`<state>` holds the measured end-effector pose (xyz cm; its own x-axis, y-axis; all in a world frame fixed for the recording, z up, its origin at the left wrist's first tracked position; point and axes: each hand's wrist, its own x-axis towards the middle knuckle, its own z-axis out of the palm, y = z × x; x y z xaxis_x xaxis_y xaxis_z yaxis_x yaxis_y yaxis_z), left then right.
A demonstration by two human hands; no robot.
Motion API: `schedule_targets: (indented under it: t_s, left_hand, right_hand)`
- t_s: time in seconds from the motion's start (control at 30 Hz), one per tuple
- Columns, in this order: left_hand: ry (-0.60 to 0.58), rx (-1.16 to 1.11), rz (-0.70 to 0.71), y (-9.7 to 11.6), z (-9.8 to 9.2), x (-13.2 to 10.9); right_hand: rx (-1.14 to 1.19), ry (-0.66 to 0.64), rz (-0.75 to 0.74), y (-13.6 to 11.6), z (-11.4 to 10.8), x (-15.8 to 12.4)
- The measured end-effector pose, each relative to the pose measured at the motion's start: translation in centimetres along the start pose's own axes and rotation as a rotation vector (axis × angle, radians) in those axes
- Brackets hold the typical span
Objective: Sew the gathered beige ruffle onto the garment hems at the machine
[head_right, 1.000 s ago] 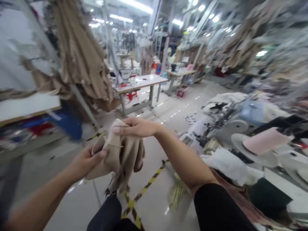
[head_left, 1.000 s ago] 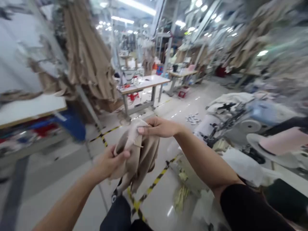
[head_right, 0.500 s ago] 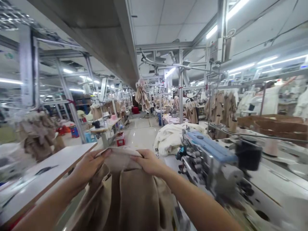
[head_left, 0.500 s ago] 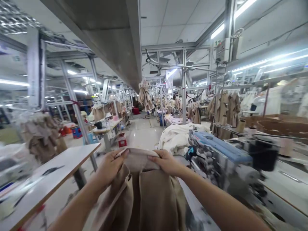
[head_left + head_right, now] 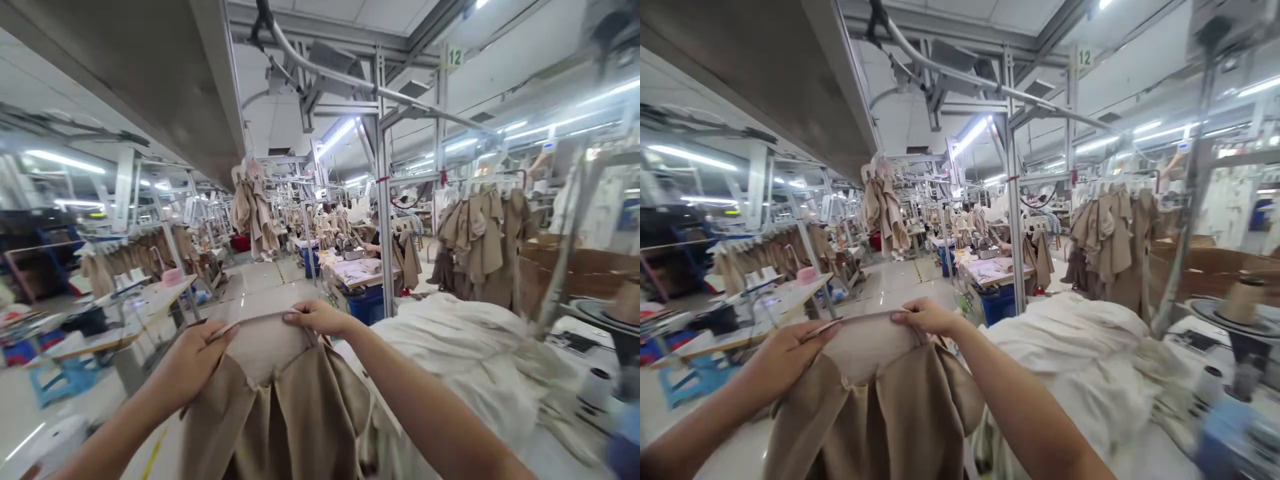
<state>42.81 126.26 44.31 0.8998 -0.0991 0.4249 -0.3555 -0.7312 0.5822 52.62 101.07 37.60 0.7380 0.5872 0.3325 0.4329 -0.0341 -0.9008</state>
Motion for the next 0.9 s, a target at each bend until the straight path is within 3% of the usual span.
schedule_targets:
  t_s: [0.13, 0.2, 0.27, 0.43, 0.53, 0.73, 0.8, 0.9]
  left_hand:
    - [-0.133, 0.116, 0.15, -9.3, 4.2, 15.0]
    - [-0.129, 0.157, 0.214, -12.5, 5.9, 23.9]
    - [-0.1, 0.183, 0.244, -14.2, 6.8, 33.6]
    - [-0.006, 0.34, 0.245, -15.2, 7.0, 56.4]
    - [0.059, 0.466, 0.214, -15.9, 7.4, 67.0]
    - [0.232, 0.658, 0.148, -18.1, 10.6, 87.1]
    - [0.304, 0.699, 0.114, -17.2, 10.8, 94.5]
    - [0.489, 0.723, 0.1, -13.9, 9.4, 103.8]
  right_hand:
    - [-0.053, 0.059, -0.044, 9.4, -7.5, 14.3]
    - [-0.055, 0.121, -0.084, 13.1, -11.8, 22.1]
    - [-0.039, 0.189, -0.111, 15.5, -16.6, 29.9]
    - [-0.024, 0.3, -0.12, 17.9, -28.9, 47.7]
    - [-0.048, 0.307, -0.132, 19.3, -36.0, 57.4]
    - [-0.119, 0.299, -0.189, 23.5, -49.5, 76.5]
    - [-0.134, 0.312, -0.219, 22.8, -53.6, 83.1]
    - [-0.125, 0.397, -0.321, 17.8, -58.7, 91.9]
